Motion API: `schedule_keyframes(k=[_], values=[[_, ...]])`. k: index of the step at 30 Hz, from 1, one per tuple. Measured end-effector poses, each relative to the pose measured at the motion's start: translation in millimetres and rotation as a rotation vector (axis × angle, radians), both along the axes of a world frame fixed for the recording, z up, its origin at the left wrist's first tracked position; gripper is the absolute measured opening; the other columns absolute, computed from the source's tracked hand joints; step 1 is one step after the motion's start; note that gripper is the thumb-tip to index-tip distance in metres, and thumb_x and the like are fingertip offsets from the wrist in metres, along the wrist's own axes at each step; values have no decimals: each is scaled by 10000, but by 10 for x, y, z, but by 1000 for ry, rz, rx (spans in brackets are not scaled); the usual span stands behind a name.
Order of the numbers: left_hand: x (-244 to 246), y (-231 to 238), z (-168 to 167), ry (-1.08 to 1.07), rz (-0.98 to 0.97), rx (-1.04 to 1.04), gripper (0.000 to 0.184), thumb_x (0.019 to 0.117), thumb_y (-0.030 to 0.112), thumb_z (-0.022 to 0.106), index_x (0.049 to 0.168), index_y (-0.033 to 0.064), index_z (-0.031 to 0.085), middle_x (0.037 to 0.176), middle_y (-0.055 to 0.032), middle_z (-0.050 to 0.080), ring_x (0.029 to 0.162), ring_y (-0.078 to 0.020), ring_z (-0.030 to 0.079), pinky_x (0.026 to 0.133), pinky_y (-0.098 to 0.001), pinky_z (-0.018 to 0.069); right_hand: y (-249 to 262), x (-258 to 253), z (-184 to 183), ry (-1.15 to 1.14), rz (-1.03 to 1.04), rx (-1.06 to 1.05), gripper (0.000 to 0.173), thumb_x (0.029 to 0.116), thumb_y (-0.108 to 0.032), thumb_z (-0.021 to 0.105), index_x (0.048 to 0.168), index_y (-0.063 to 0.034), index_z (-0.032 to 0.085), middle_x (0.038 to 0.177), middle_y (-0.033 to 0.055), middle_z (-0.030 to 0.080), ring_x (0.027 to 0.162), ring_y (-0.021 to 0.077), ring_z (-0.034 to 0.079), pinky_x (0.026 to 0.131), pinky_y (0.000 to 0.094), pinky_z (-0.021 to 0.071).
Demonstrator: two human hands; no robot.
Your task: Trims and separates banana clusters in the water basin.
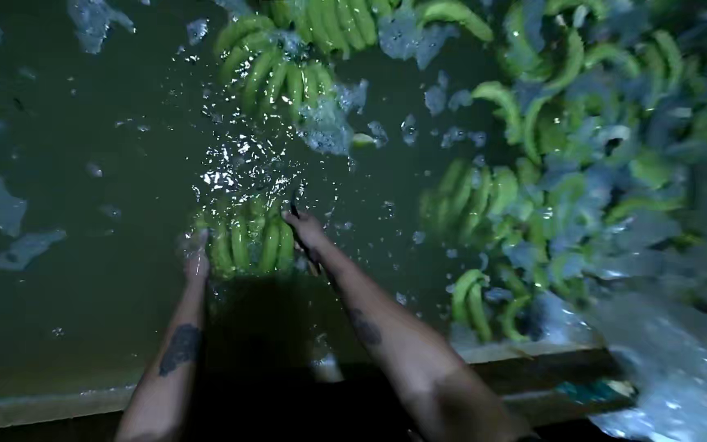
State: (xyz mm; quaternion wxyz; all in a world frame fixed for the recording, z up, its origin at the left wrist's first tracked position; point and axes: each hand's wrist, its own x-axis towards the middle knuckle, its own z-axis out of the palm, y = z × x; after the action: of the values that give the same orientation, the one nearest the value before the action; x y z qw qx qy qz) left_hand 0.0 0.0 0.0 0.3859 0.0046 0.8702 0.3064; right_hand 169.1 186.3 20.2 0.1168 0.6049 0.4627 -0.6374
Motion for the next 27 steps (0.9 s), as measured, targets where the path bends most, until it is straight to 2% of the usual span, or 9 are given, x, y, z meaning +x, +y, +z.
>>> schedule_keyframes(k=[2, 5, 8, 12, 15, 18, 21, 24, 27], values=[[-2, 95, -30, 26, -79, -107, 734, 1018, 543, 542, 1469, -31, 464, 1469, -302, 488, 1379, -443, 462, 1145, -596, 354, -90, 156, 69, 10, -31, -55, 531, 1051, -506, 528, 1371, -86, 581, 855, 113, 587, 535, 142, 458, 495, 295, 429], [15, 78, -43, 234, -301, -145, 725, 1009, 476, 599, 1450, -82, 460, 1552, -354, 329, 1456, -526, 291, 1184, -638, 261, -317, 349, 172, 53, -88, -86, 389, 1074, -382, 543, 1235, -39, 628, 698, 63, 546, 449, 98, 445, 445, 243, 430], [-35, 105, 74, 198, -424, 40, 578, 1065, 320, 535, 1520, -8, 397, 1527, -308, 412, 1424, -467, 396, 1168, -627, 310, -564, 434, 213, 50, -129, -95, 332, 1076, -329, 549, 1142, -18, 645, 633, 42, 524, 442, 86, 438, 443, 236, 414], [-80, 190, 255, 145, -494, 87, 485, 1076, 376, 495, 1409, 26, 537, 1356, -281, 585, 1288, -444, 548, 1072, -660, 400, -752, 448, 355, 118, 4, -9, 289, 1081, -259, 549, 1167, -8, 664, 847, 98, 616, 590, 133, 510, 569, 308, 481], [17, 130, 233, 209, -432, -22, 513, 1109, 383, 390, 1362, -12, 597, 1288, -313, 622, 1240, -485, 577, 1052, -693, 399, -851, 508, 368, 179, 113, 76, 322, 1060, -279, 585, 1176, 9, 671, 992, 180, 680, 840, 258, 624, 798, 467, 529], [127, 16, 169, 162, -180, -113, 574, 1122, 376, 324, 1136, -92, 656, 1111, -302, 659, 1068, -419, 627, 962, -611, 456, -990, 600, 307, 256, 186, 157, 320, 1030, -283, 614, 1092, 21, 689, 933, 171, 681, 826, 256, 636, 783, 464, 536], [198, -22, 276, 235, -219, -41, 489, 1094, 364, 453, 1265, -69, 602, 1249, -299, 616, 1184, -421, 591, 1029, -602, 440, -983, 628, 527, 280, 336, 146, 342, 1057, -276, 566, 1114, 44, 672, 1035, 200, 684, 951, 285, 662, 883, 482, 541], [191, 151, 349, 193, -448, 185, 766, 997, 442, 605, 1570, 20, 322, 1578, -315, 314, 1469, -450, 314, 1199, -591, 276, -1131, 737, 543, 381, 340, 264, 316, 1040, -244, 578, 1013, 57, 668, 978, 181, 665, 888, 251, 646, 824, 431, 546], [134, 325, 190, -32, -625, 92, 523, 1037, 416, 571, 1387, 28, 571, 1385, -283, 559, 1322, -437, 510, 1100, -644, 384, -1250, 761, 580, 382, 364, 392, 277, 1012, -188, 603, 988, 71, 699, 986, 206, 696, 925, 284, 679, 864, 436, 556]])
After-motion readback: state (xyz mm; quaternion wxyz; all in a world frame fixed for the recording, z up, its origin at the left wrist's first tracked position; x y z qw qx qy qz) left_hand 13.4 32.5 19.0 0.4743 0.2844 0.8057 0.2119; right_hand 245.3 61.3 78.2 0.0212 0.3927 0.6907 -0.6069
